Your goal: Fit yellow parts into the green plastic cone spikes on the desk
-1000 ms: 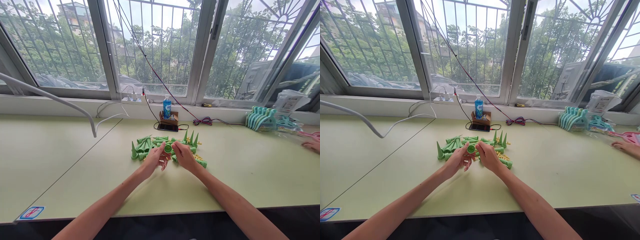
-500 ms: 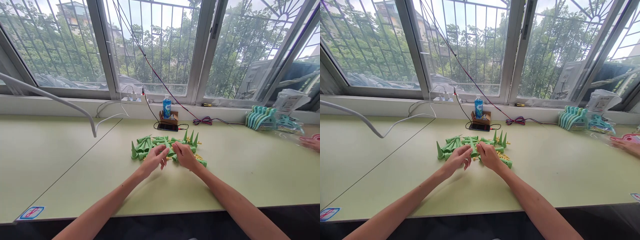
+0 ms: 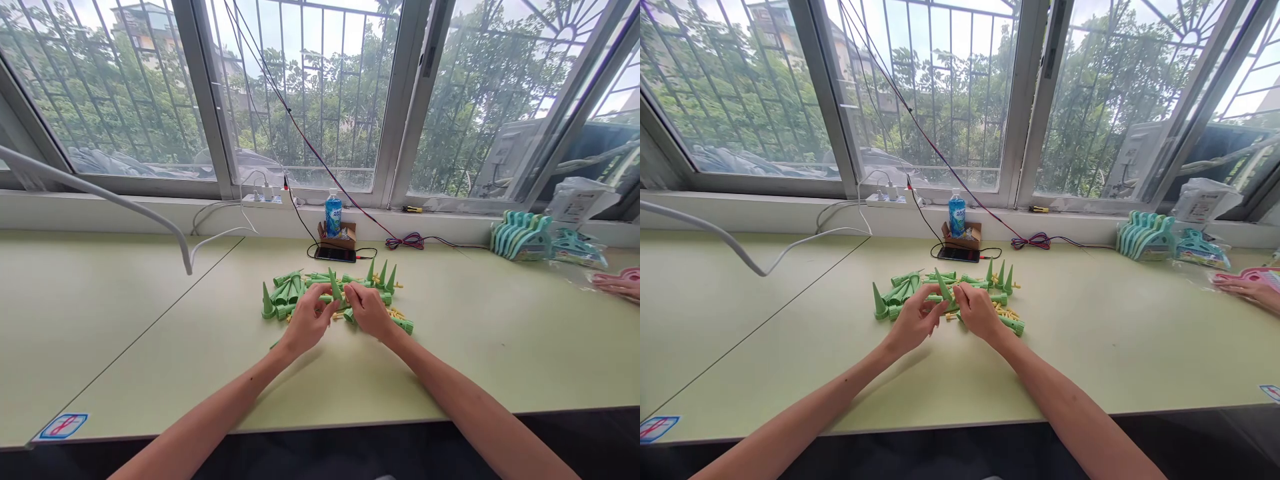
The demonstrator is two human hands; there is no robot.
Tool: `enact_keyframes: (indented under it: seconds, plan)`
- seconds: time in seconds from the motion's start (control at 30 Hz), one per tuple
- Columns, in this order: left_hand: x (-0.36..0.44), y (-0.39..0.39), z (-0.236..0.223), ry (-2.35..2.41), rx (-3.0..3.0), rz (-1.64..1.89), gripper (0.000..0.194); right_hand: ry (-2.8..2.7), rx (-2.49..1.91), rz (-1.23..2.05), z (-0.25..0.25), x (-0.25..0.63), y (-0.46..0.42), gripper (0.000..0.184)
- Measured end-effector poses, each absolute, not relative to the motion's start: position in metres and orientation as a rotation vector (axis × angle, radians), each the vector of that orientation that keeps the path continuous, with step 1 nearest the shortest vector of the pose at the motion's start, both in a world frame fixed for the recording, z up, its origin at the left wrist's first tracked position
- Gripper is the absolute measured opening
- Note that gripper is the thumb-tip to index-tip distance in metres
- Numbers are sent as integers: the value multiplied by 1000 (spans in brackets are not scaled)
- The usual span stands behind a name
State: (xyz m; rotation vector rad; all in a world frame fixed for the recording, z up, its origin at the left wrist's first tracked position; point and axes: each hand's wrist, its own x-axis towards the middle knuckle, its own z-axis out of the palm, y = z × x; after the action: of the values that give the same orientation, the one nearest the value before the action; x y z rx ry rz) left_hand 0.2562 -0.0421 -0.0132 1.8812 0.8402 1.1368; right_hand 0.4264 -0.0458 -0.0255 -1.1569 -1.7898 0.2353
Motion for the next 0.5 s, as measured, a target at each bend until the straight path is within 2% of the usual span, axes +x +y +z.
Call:
enact_keyframes:
  seconds: [0.13,0.33,0.5]
  plan:
    - [256,-40,-13,884,1743,1129,32,-1719,-1152,212,-25,426,-46,40]
    - [257,-38,-10,760,1468,908,54,-1756,-1105,204,-24,428,-47,37]
    - [256,-38,-8,695,1335,804,53,-1793,-1053,199,-22,428,-48,35]
